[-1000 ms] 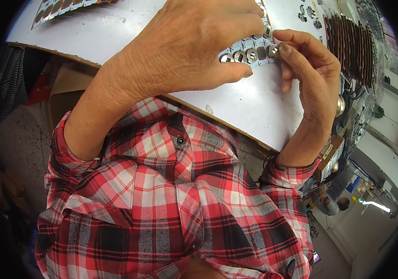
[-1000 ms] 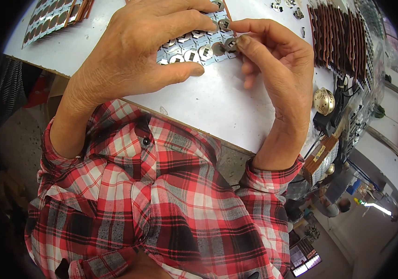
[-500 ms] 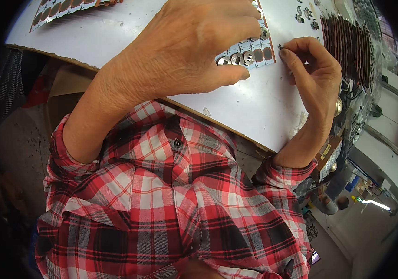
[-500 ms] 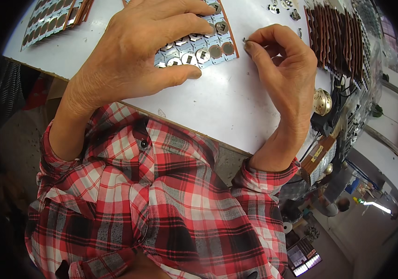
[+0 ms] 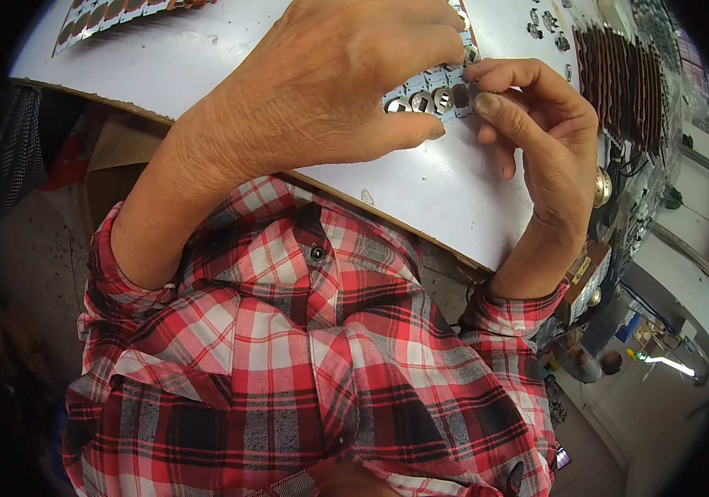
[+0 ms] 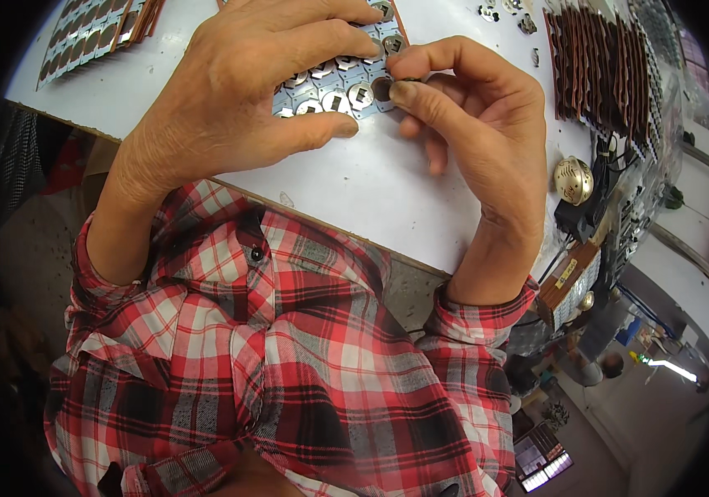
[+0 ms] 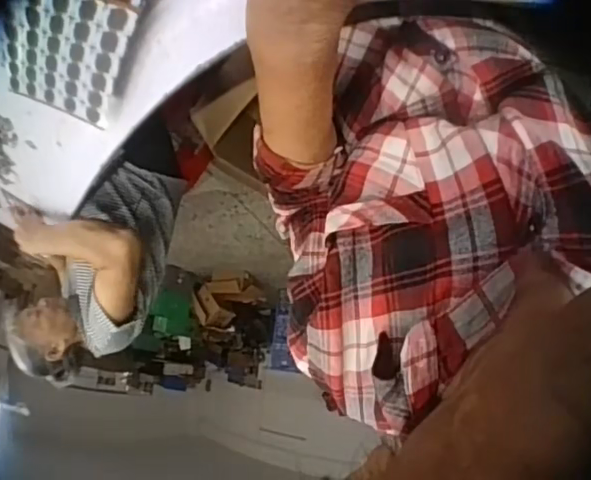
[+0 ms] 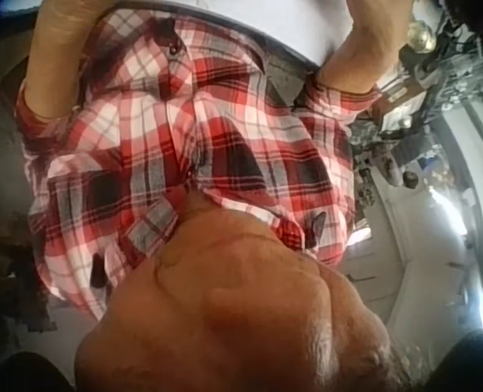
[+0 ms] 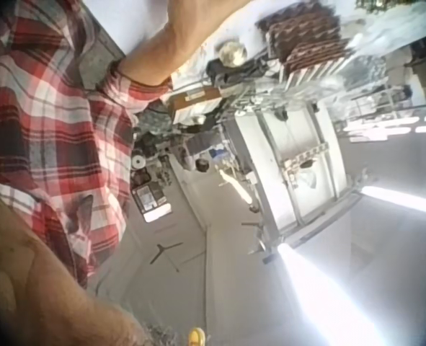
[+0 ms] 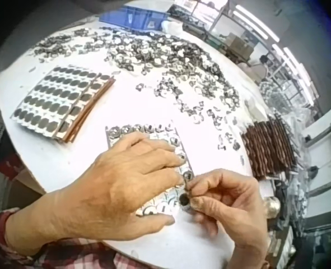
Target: Assembling small metal components into a grid sheet at a workbench.
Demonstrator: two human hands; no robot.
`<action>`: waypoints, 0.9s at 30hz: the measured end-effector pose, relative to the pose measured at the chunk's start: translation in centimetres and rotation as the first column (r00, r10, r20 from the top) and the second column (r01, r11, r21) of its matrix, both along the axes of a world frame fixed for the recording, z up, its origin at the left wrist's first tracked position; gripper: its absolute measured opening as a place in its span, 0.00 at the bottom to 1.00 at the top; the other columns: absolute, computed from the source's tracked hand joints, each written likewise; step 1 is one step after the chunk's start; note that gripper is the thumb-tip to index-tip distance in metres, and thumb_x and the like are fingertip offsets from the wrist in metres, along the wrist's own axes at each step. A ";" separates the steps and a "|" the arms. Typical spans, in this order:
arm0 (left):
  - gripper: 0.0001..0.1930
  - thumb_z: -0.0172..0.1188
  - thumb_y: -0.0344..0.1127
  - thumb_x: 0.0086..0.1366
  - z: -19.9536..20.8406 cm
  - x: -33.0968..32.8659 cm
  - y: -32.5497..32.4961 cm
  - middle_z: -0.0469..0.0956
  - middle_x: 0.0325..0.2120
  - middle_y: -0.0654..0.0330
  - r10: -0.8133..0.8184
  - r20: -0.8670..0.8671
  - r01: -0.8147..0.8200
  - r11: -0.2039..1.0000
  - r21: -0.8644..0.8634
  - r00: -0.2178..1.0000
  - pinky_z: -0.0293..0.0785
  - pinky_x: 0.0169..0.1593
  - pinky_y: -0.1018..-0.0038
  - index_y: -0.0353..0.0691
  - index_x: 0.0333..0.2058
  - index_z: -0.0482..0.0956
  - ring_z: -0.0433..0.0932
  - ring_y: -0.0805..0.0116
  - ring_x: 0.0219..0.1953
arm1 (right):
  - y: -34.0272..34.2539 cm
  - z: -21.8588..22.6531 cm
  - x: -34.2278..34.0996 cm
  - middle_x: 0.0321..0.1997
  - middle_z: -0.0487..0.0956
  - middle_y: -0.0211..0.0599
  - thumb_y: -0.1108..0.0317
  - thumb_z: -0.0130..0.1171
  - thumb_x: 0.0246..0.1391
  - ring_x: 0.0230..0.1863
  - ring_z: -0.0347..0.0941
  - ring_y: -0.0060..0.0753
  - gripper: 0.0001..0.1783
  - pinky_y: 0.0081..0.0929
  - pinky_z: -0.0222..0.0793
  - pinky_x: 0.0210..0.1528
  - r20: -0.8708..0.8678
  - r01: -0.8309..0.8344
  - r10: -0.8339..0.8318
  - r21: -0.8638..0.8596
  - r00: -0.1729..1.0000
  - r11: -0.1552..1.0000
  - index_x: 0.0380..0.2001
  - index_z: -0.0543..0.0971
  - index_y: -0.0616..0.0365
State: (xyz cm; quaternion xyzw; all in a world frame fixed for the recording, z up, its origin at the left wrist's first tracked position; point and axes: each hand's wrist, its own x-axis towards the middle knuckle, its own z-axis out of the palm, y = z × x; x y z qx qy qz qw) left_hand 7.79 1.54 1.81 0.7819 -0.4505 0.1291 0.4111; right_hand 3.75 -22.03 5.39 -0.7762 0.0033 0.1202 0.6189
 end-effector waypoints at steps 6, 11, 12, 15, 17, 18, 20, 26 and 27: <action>0.22 0.73 0.37 0.52 0.1 0.0 0.2 0.80 0.45 0.47 -0.004 -0.007 0.004 1.000 -0.002 1.000 0.70 0.59 0.55 0.32 0.43 0.80 0.77 0.52 0.51 | -0.1 -0.6 0.2 0.35 0.85 0.31 0.78 0.68 0.57 0.26 0.76 0.14 0.09 0.09 0.64 0.18 0.092 0.060 -0.053 -0.073 0.994 0.996 0.42 0.86 0.61; 0.23 0.73 0.37 0.52 -0.2 0.1 0.1 0.80 0.46 0.46 -0.002 0.008 0.002 1.000 -0.002 1.000 0.70 0.59 0.55 0.32 0.44 0.80 0.77 0.52 0.52 | -1.0 -0.6 0.4 0.32 0.85 0.29 0.76 0.70 0.56 0.26 0.75 0.11 0.09 0.10 0.62 0.20 0.226 0.117 -0.089 -0.113 0.970 0.987 0.41 0.87 0.60; 0.23 0.73 0.37 0.52 -0.2 0.1 0.1 0.80 0.46 0.46 -0.006 0.003 0.006 1.000 -0.003 1.000 0.70 0.60 0.54 0.31 0.44 0.80 0.77 0.51 0.52 | -1.6 -0.6 0.5 0.31 0.85 0.28 0.75 0.71 0.56 0.26 0.74 0.11 0.09 0.11 0.62 0.21 0.256 0.130 -0.083 -0.174 0.963 0.976 0.41 0.87 0.60; 0.23 0.73 0.38 0.51 -0.2 0.2 0.0 0.80 0.46 0.45 -0.003 0.019 0.003 1.000 0.009 1.000 0.69 0.60 0.54 0.31 0.44 0.80 0.77 0.51 0.52 | -1.4 -0.5 0.5 0.29 0.84 0.27 0.75 0.71 0.56 0.26 0.74 0.11 0.10 0.11 0.63 0.22 0.259 0.176 -0.107 -0.256 0.960 0.951 0.41 0.87 0.60; 0.23 0.73 0.38 0.51 0.1 0.1 0.1 0.80 0.46 0.45 -0.013 -0.021 0.013 1.000 -0.004 1.000 0.69 0.60 0.54 0.30 0.44 0.80 0.77 0.50 0.52 | -1.3 -0.6 0.5 0.29 0.84 0.27 0.74 0.71 0.55 0.26 0.74 0.11 0.10 0.12 0.64 0.23 0.234 0.203 -0.139 -0.275 0.962 0.940 0.42 0.87 0.60; 0.23 0.73 0.37 0.51 0.2 0.0 0.1 0.80 0.46 0.45 -0.025 -0.061 0.023 1.000 -0.019 0.998 0.69 0.60 0.54 0.30 0.43 0.80 0.77 0.50 0.52 | -1.5 -0.7 0.6 0.29 0.83 0.27 0.75 0.70 0.56 0.27 0.73 0.11 0.10 0.12 0.65 0.24 0.241 0.228 -0.149 -0.348 0.959 0.909 0.42 0.87 0.61; 0.23 0.72 0.36 0.50 0.4 -0.1 0.1 0.80 0.46 0.45 -0.009 -0.040 0.008 1.000 -0.016 0.999 0.69 0.60 0.55 0.30 0.43 0.80 0.77 0.50 0.51 | -2.0 -1.2 0.8 0.30 0.83 0.26 0.75 0.69 0.56 0.27 0.73 0.11 0.10 0.13 0.66 0.25 0.249 0.248 -0.153 -0.417 0.956 0.875 0.42 0.87 0.61; 0.20 0.66 0.32 0.49 0.2 -0.1 0.0 0.79 0.44 0.44 0.027 0.021 -0.027 0.999 0.018 0.999 0.68 0.60 0.55 0.29 0.41 0.79 0.77 0.49 0.50 | -0.6 -0.5 0.0 0.34 0.82 0.24 0.74 0.67 0.60 0.28 0.68 0.06 0.10 0.10 0.53 0.25 0.277 0.072 0.003 -0.259 0.961 0.963 0.46 0.86 0.60; 0.19 0.65 0.31 0.49 0.2 -0.1 0.1 0.79 0.43 0.44 0.021 -0.011 -0.021 1.000 -0.007 1.000 0.68 0.60 0.56 0.29 0.41 0.79 0.77 0.49 0.50 | 0.3 -0.2 -0.3 0.39 0.83 0.26 0.76 0.67 0.59 0.30 0.72 0.09 0.11 0.10 0.59 0.27 0.181 -0.017 0.057 -0.214 0.982 0.977 0.45 0.85 0.61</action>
